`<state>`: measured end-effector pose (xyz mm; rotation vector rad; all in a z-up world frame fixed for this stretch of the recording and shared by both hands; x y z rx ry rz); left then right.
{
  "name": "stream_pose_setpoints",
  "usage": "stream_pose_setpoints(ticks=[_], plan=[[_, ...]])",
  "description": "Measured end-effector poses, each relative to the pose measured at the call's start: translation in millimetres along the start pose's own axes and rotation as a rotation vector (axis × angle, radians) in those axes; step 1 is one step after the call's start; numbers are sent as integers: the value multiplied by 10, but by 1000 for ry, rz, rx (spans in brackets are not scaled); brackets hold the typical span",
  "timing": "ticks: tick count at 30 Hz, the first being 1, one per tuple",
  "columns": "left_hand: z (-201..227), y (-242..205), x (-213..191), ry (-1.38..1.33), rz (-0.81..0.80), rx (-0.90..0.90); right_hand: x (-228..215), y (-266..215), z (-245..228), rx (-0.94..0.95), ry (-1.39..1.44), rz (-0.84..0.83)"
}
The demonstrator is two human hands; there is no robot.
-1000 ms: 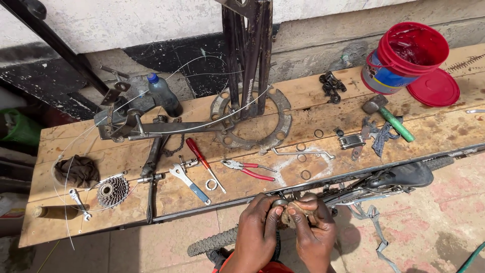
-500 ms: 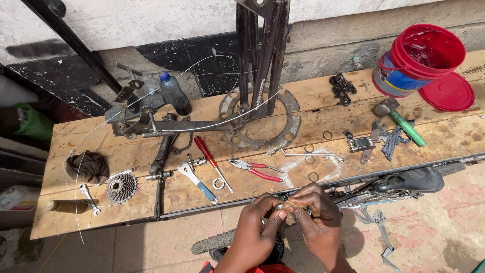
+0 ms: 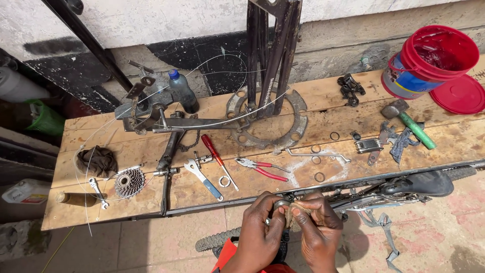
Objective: Greasing and assembling bicycle headset bearings onto a fork at a workbench.
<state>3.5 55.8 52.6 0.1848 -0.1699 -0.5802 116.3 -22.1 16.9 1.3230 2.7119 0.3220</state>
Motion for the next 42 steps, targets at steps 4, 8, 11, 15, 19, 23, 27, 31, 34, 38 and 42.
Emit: stream_pose_setpoints(ticks=[4,8,11,15,19,23,27,31,34,38,42], plan=[[18,7,-41,212,-303,-1,35,153,-313,-151,-237,-195],[-185,-31,-89,333,-489,-70,161,229,-490,-351,-464,-531],[21,38,-78,177,-402,-44,8,234,-148,-138,-156,-364],[-21,91,-95,0,-69,-138,-155,268,98,-16,240,-110],[-247,8,-100,-275,84,-429,-213,213,107,67,65,-156],[-254,56,-146,-232,136,-443,-236,218,232,62,-245,-104],[-317,70,-107,-203,160,-346,-132,104,77,179,-327,-315],[-294,70,-80,-75,165,-212,-82,56,10,37,-400,-180],[-225,92,-59,-35,146,-170,-100,54,77,74,-423,-162],[-171,116,-34,-115,122,-222,-89,81,60,9,-448,-132],[-224,67,-27,-30,125,-245,-94,42,107,21,-426,-87]])
Point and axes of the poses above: each hand's wrist, its own y-axis towards the middle knuckle, its own x-axis out of the palm, z = x × y, the point moved 4 cm from there along y, towards the middle knuckle, and after that the axes turned 12 degrees about -y, right-handed, at the moved point
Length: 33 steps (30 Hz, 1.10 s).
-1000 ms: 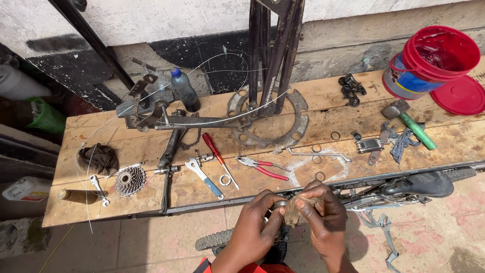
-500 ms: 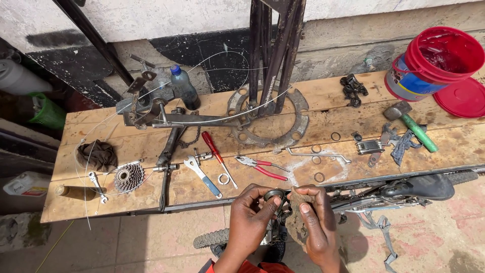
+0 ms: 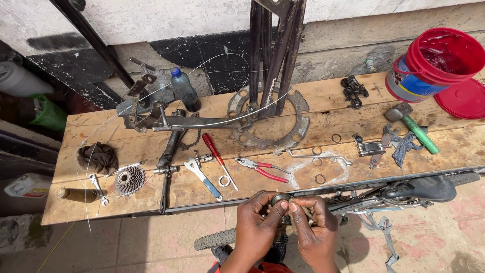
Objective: Greasing and assembling bicycle headset bearings onto a fork at a workbench.
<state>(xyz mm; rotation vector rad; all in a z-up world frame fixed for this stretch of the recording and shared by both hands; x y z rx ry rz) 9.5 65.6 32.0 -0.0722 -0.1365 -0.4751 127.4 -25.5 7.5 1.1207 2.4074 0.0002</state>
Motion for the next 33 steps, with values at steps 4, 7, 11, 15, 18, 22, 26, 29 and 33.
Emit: stream_pose_setpoints(ticks=[4,7,11,15,18,22,26,29,33], plan=[[141,-25,20,122,-103,148,-10,13,-6,-44,-36,4],[185,-28,-6,172,-220,158,-88,99,-218,-187,-84,-80],[162,-8,-55,361,-475,181,-107,197,-461,-474,-235,-326],[252,39,-3,470,-573,205,-84,154,-212,-380,-154,-332],[201,28,45,380,-449,177,-24,102,165,-15,132,-308],[-21,-37,92,25,-175,6,-55,6,234,125,143,-109],[-5,-89,61,24,-141,85,-25,-63,165,130,121,-55],[162,-57,27,215,-342,178,-98,9,-173,-178,15,-133],[182,4,-40,465,-518,263,-85,79,-77,-412,-221,-265]])
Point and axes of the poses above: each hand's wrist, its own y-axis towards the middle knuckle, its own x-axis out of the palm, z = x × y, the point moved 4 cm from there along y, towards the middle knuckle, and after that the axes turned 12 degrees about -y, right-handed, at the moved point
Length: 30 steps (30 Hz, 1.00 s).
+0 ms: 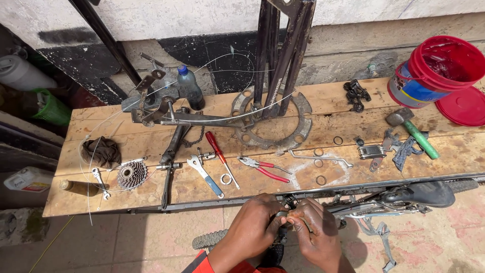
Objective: Greasing and assembling bicycle headset bearings onto a fork at a workbench.
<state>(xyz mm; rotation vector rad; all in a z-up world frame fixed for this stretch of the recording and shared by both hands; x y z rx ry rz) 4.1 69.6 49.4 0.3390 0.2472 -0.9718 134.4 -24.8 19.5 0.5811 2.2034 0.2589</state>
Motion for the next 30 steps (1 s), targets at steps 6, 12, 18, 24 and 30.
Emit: stream_pose_setpoints(ticks=[6,12,18,24,30], plan=[[-136,-11,173,-200,-104,-90,-145,174,-423,-353,-7,27],[-303,-10,320,-425,71,-346,-71,-188,439,290,157,218],[-398,-86,205,-833,257,-528,-100,-379,1217,756,794,259],[-659,-180,364,-844,304,-500,143,-577,1325,637,763,392],[-848,-355,438,-790,293,-655,156,-577,1398,581,510,351]])
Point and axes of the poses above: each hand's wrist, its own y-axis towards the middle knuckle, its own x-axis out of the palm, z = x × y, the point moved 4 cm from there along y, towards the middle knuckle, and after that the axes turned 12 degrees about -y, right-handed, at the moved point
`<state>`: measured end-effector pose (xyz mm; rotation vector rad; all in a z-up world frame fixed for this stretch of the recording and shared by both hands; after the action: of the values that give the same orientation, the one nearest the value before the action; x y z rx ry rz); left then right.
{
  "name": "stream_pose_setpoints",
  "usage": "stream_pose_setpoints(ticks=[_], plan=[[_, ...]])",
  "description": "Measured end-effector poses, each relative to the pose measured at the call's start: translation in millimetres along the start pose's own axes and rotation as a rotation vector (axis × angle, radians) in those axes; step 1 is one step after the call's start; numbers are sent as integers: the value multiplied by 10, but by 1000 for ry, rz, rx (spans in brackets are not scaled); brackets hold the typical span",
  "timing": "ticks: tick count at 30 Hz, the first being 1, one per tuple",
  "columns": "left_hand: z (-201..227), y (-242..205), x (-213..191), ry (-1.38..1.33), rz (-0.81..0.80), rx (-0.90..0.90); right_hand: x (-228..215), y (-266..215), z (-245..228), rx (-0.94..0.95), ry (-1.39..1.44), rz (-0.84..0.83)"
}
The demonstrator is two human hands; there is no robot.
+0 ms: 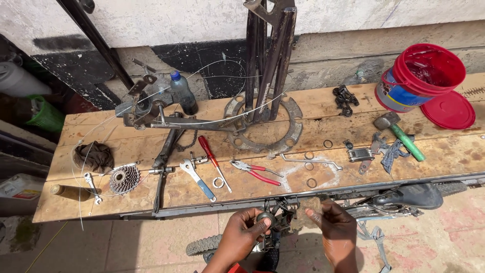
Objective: Greasing and assembling bicycle headset bearings onto a fork at a workbench.
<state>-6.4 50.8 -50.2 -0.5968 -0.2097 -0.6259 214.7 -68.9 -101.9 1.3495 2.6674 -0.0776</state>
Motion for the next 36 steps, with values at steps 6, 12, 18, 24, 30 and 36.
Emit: stream_pose_setpoints(ticks=[6,12,18,24,30,36], plan=[[147,-104,125,-68,-60,110,156,-66,-358,-83,-148,-78],[209,-120,354,85,-185,280,296,-135,-528,-10,-261,-208],[225,-128,408,-140,-99,242,243,-285,-539,59,-155,-508],[93,-98,426,-405,19,235,120,-322,-526,216,-202,-601],[104,-173,350,-590,216,182,-75,-296,-281,65,-367,-697],[12,-277,317,-453,311,240,-166,-182,-604,-210,64,-674]])
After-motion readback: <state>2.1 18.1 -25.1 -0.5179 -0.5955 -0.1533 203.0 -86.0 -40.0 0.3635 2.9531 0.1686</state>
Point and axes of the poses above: each hand's wrist, its own y-axis towards the middle knuckle, its own x-axis out of the palm, z = x × y, the point moved 4 cm from there along y, towards the middle knuckle, and after that the axes turned 12 degrees about -y, right-handed, at the moved point
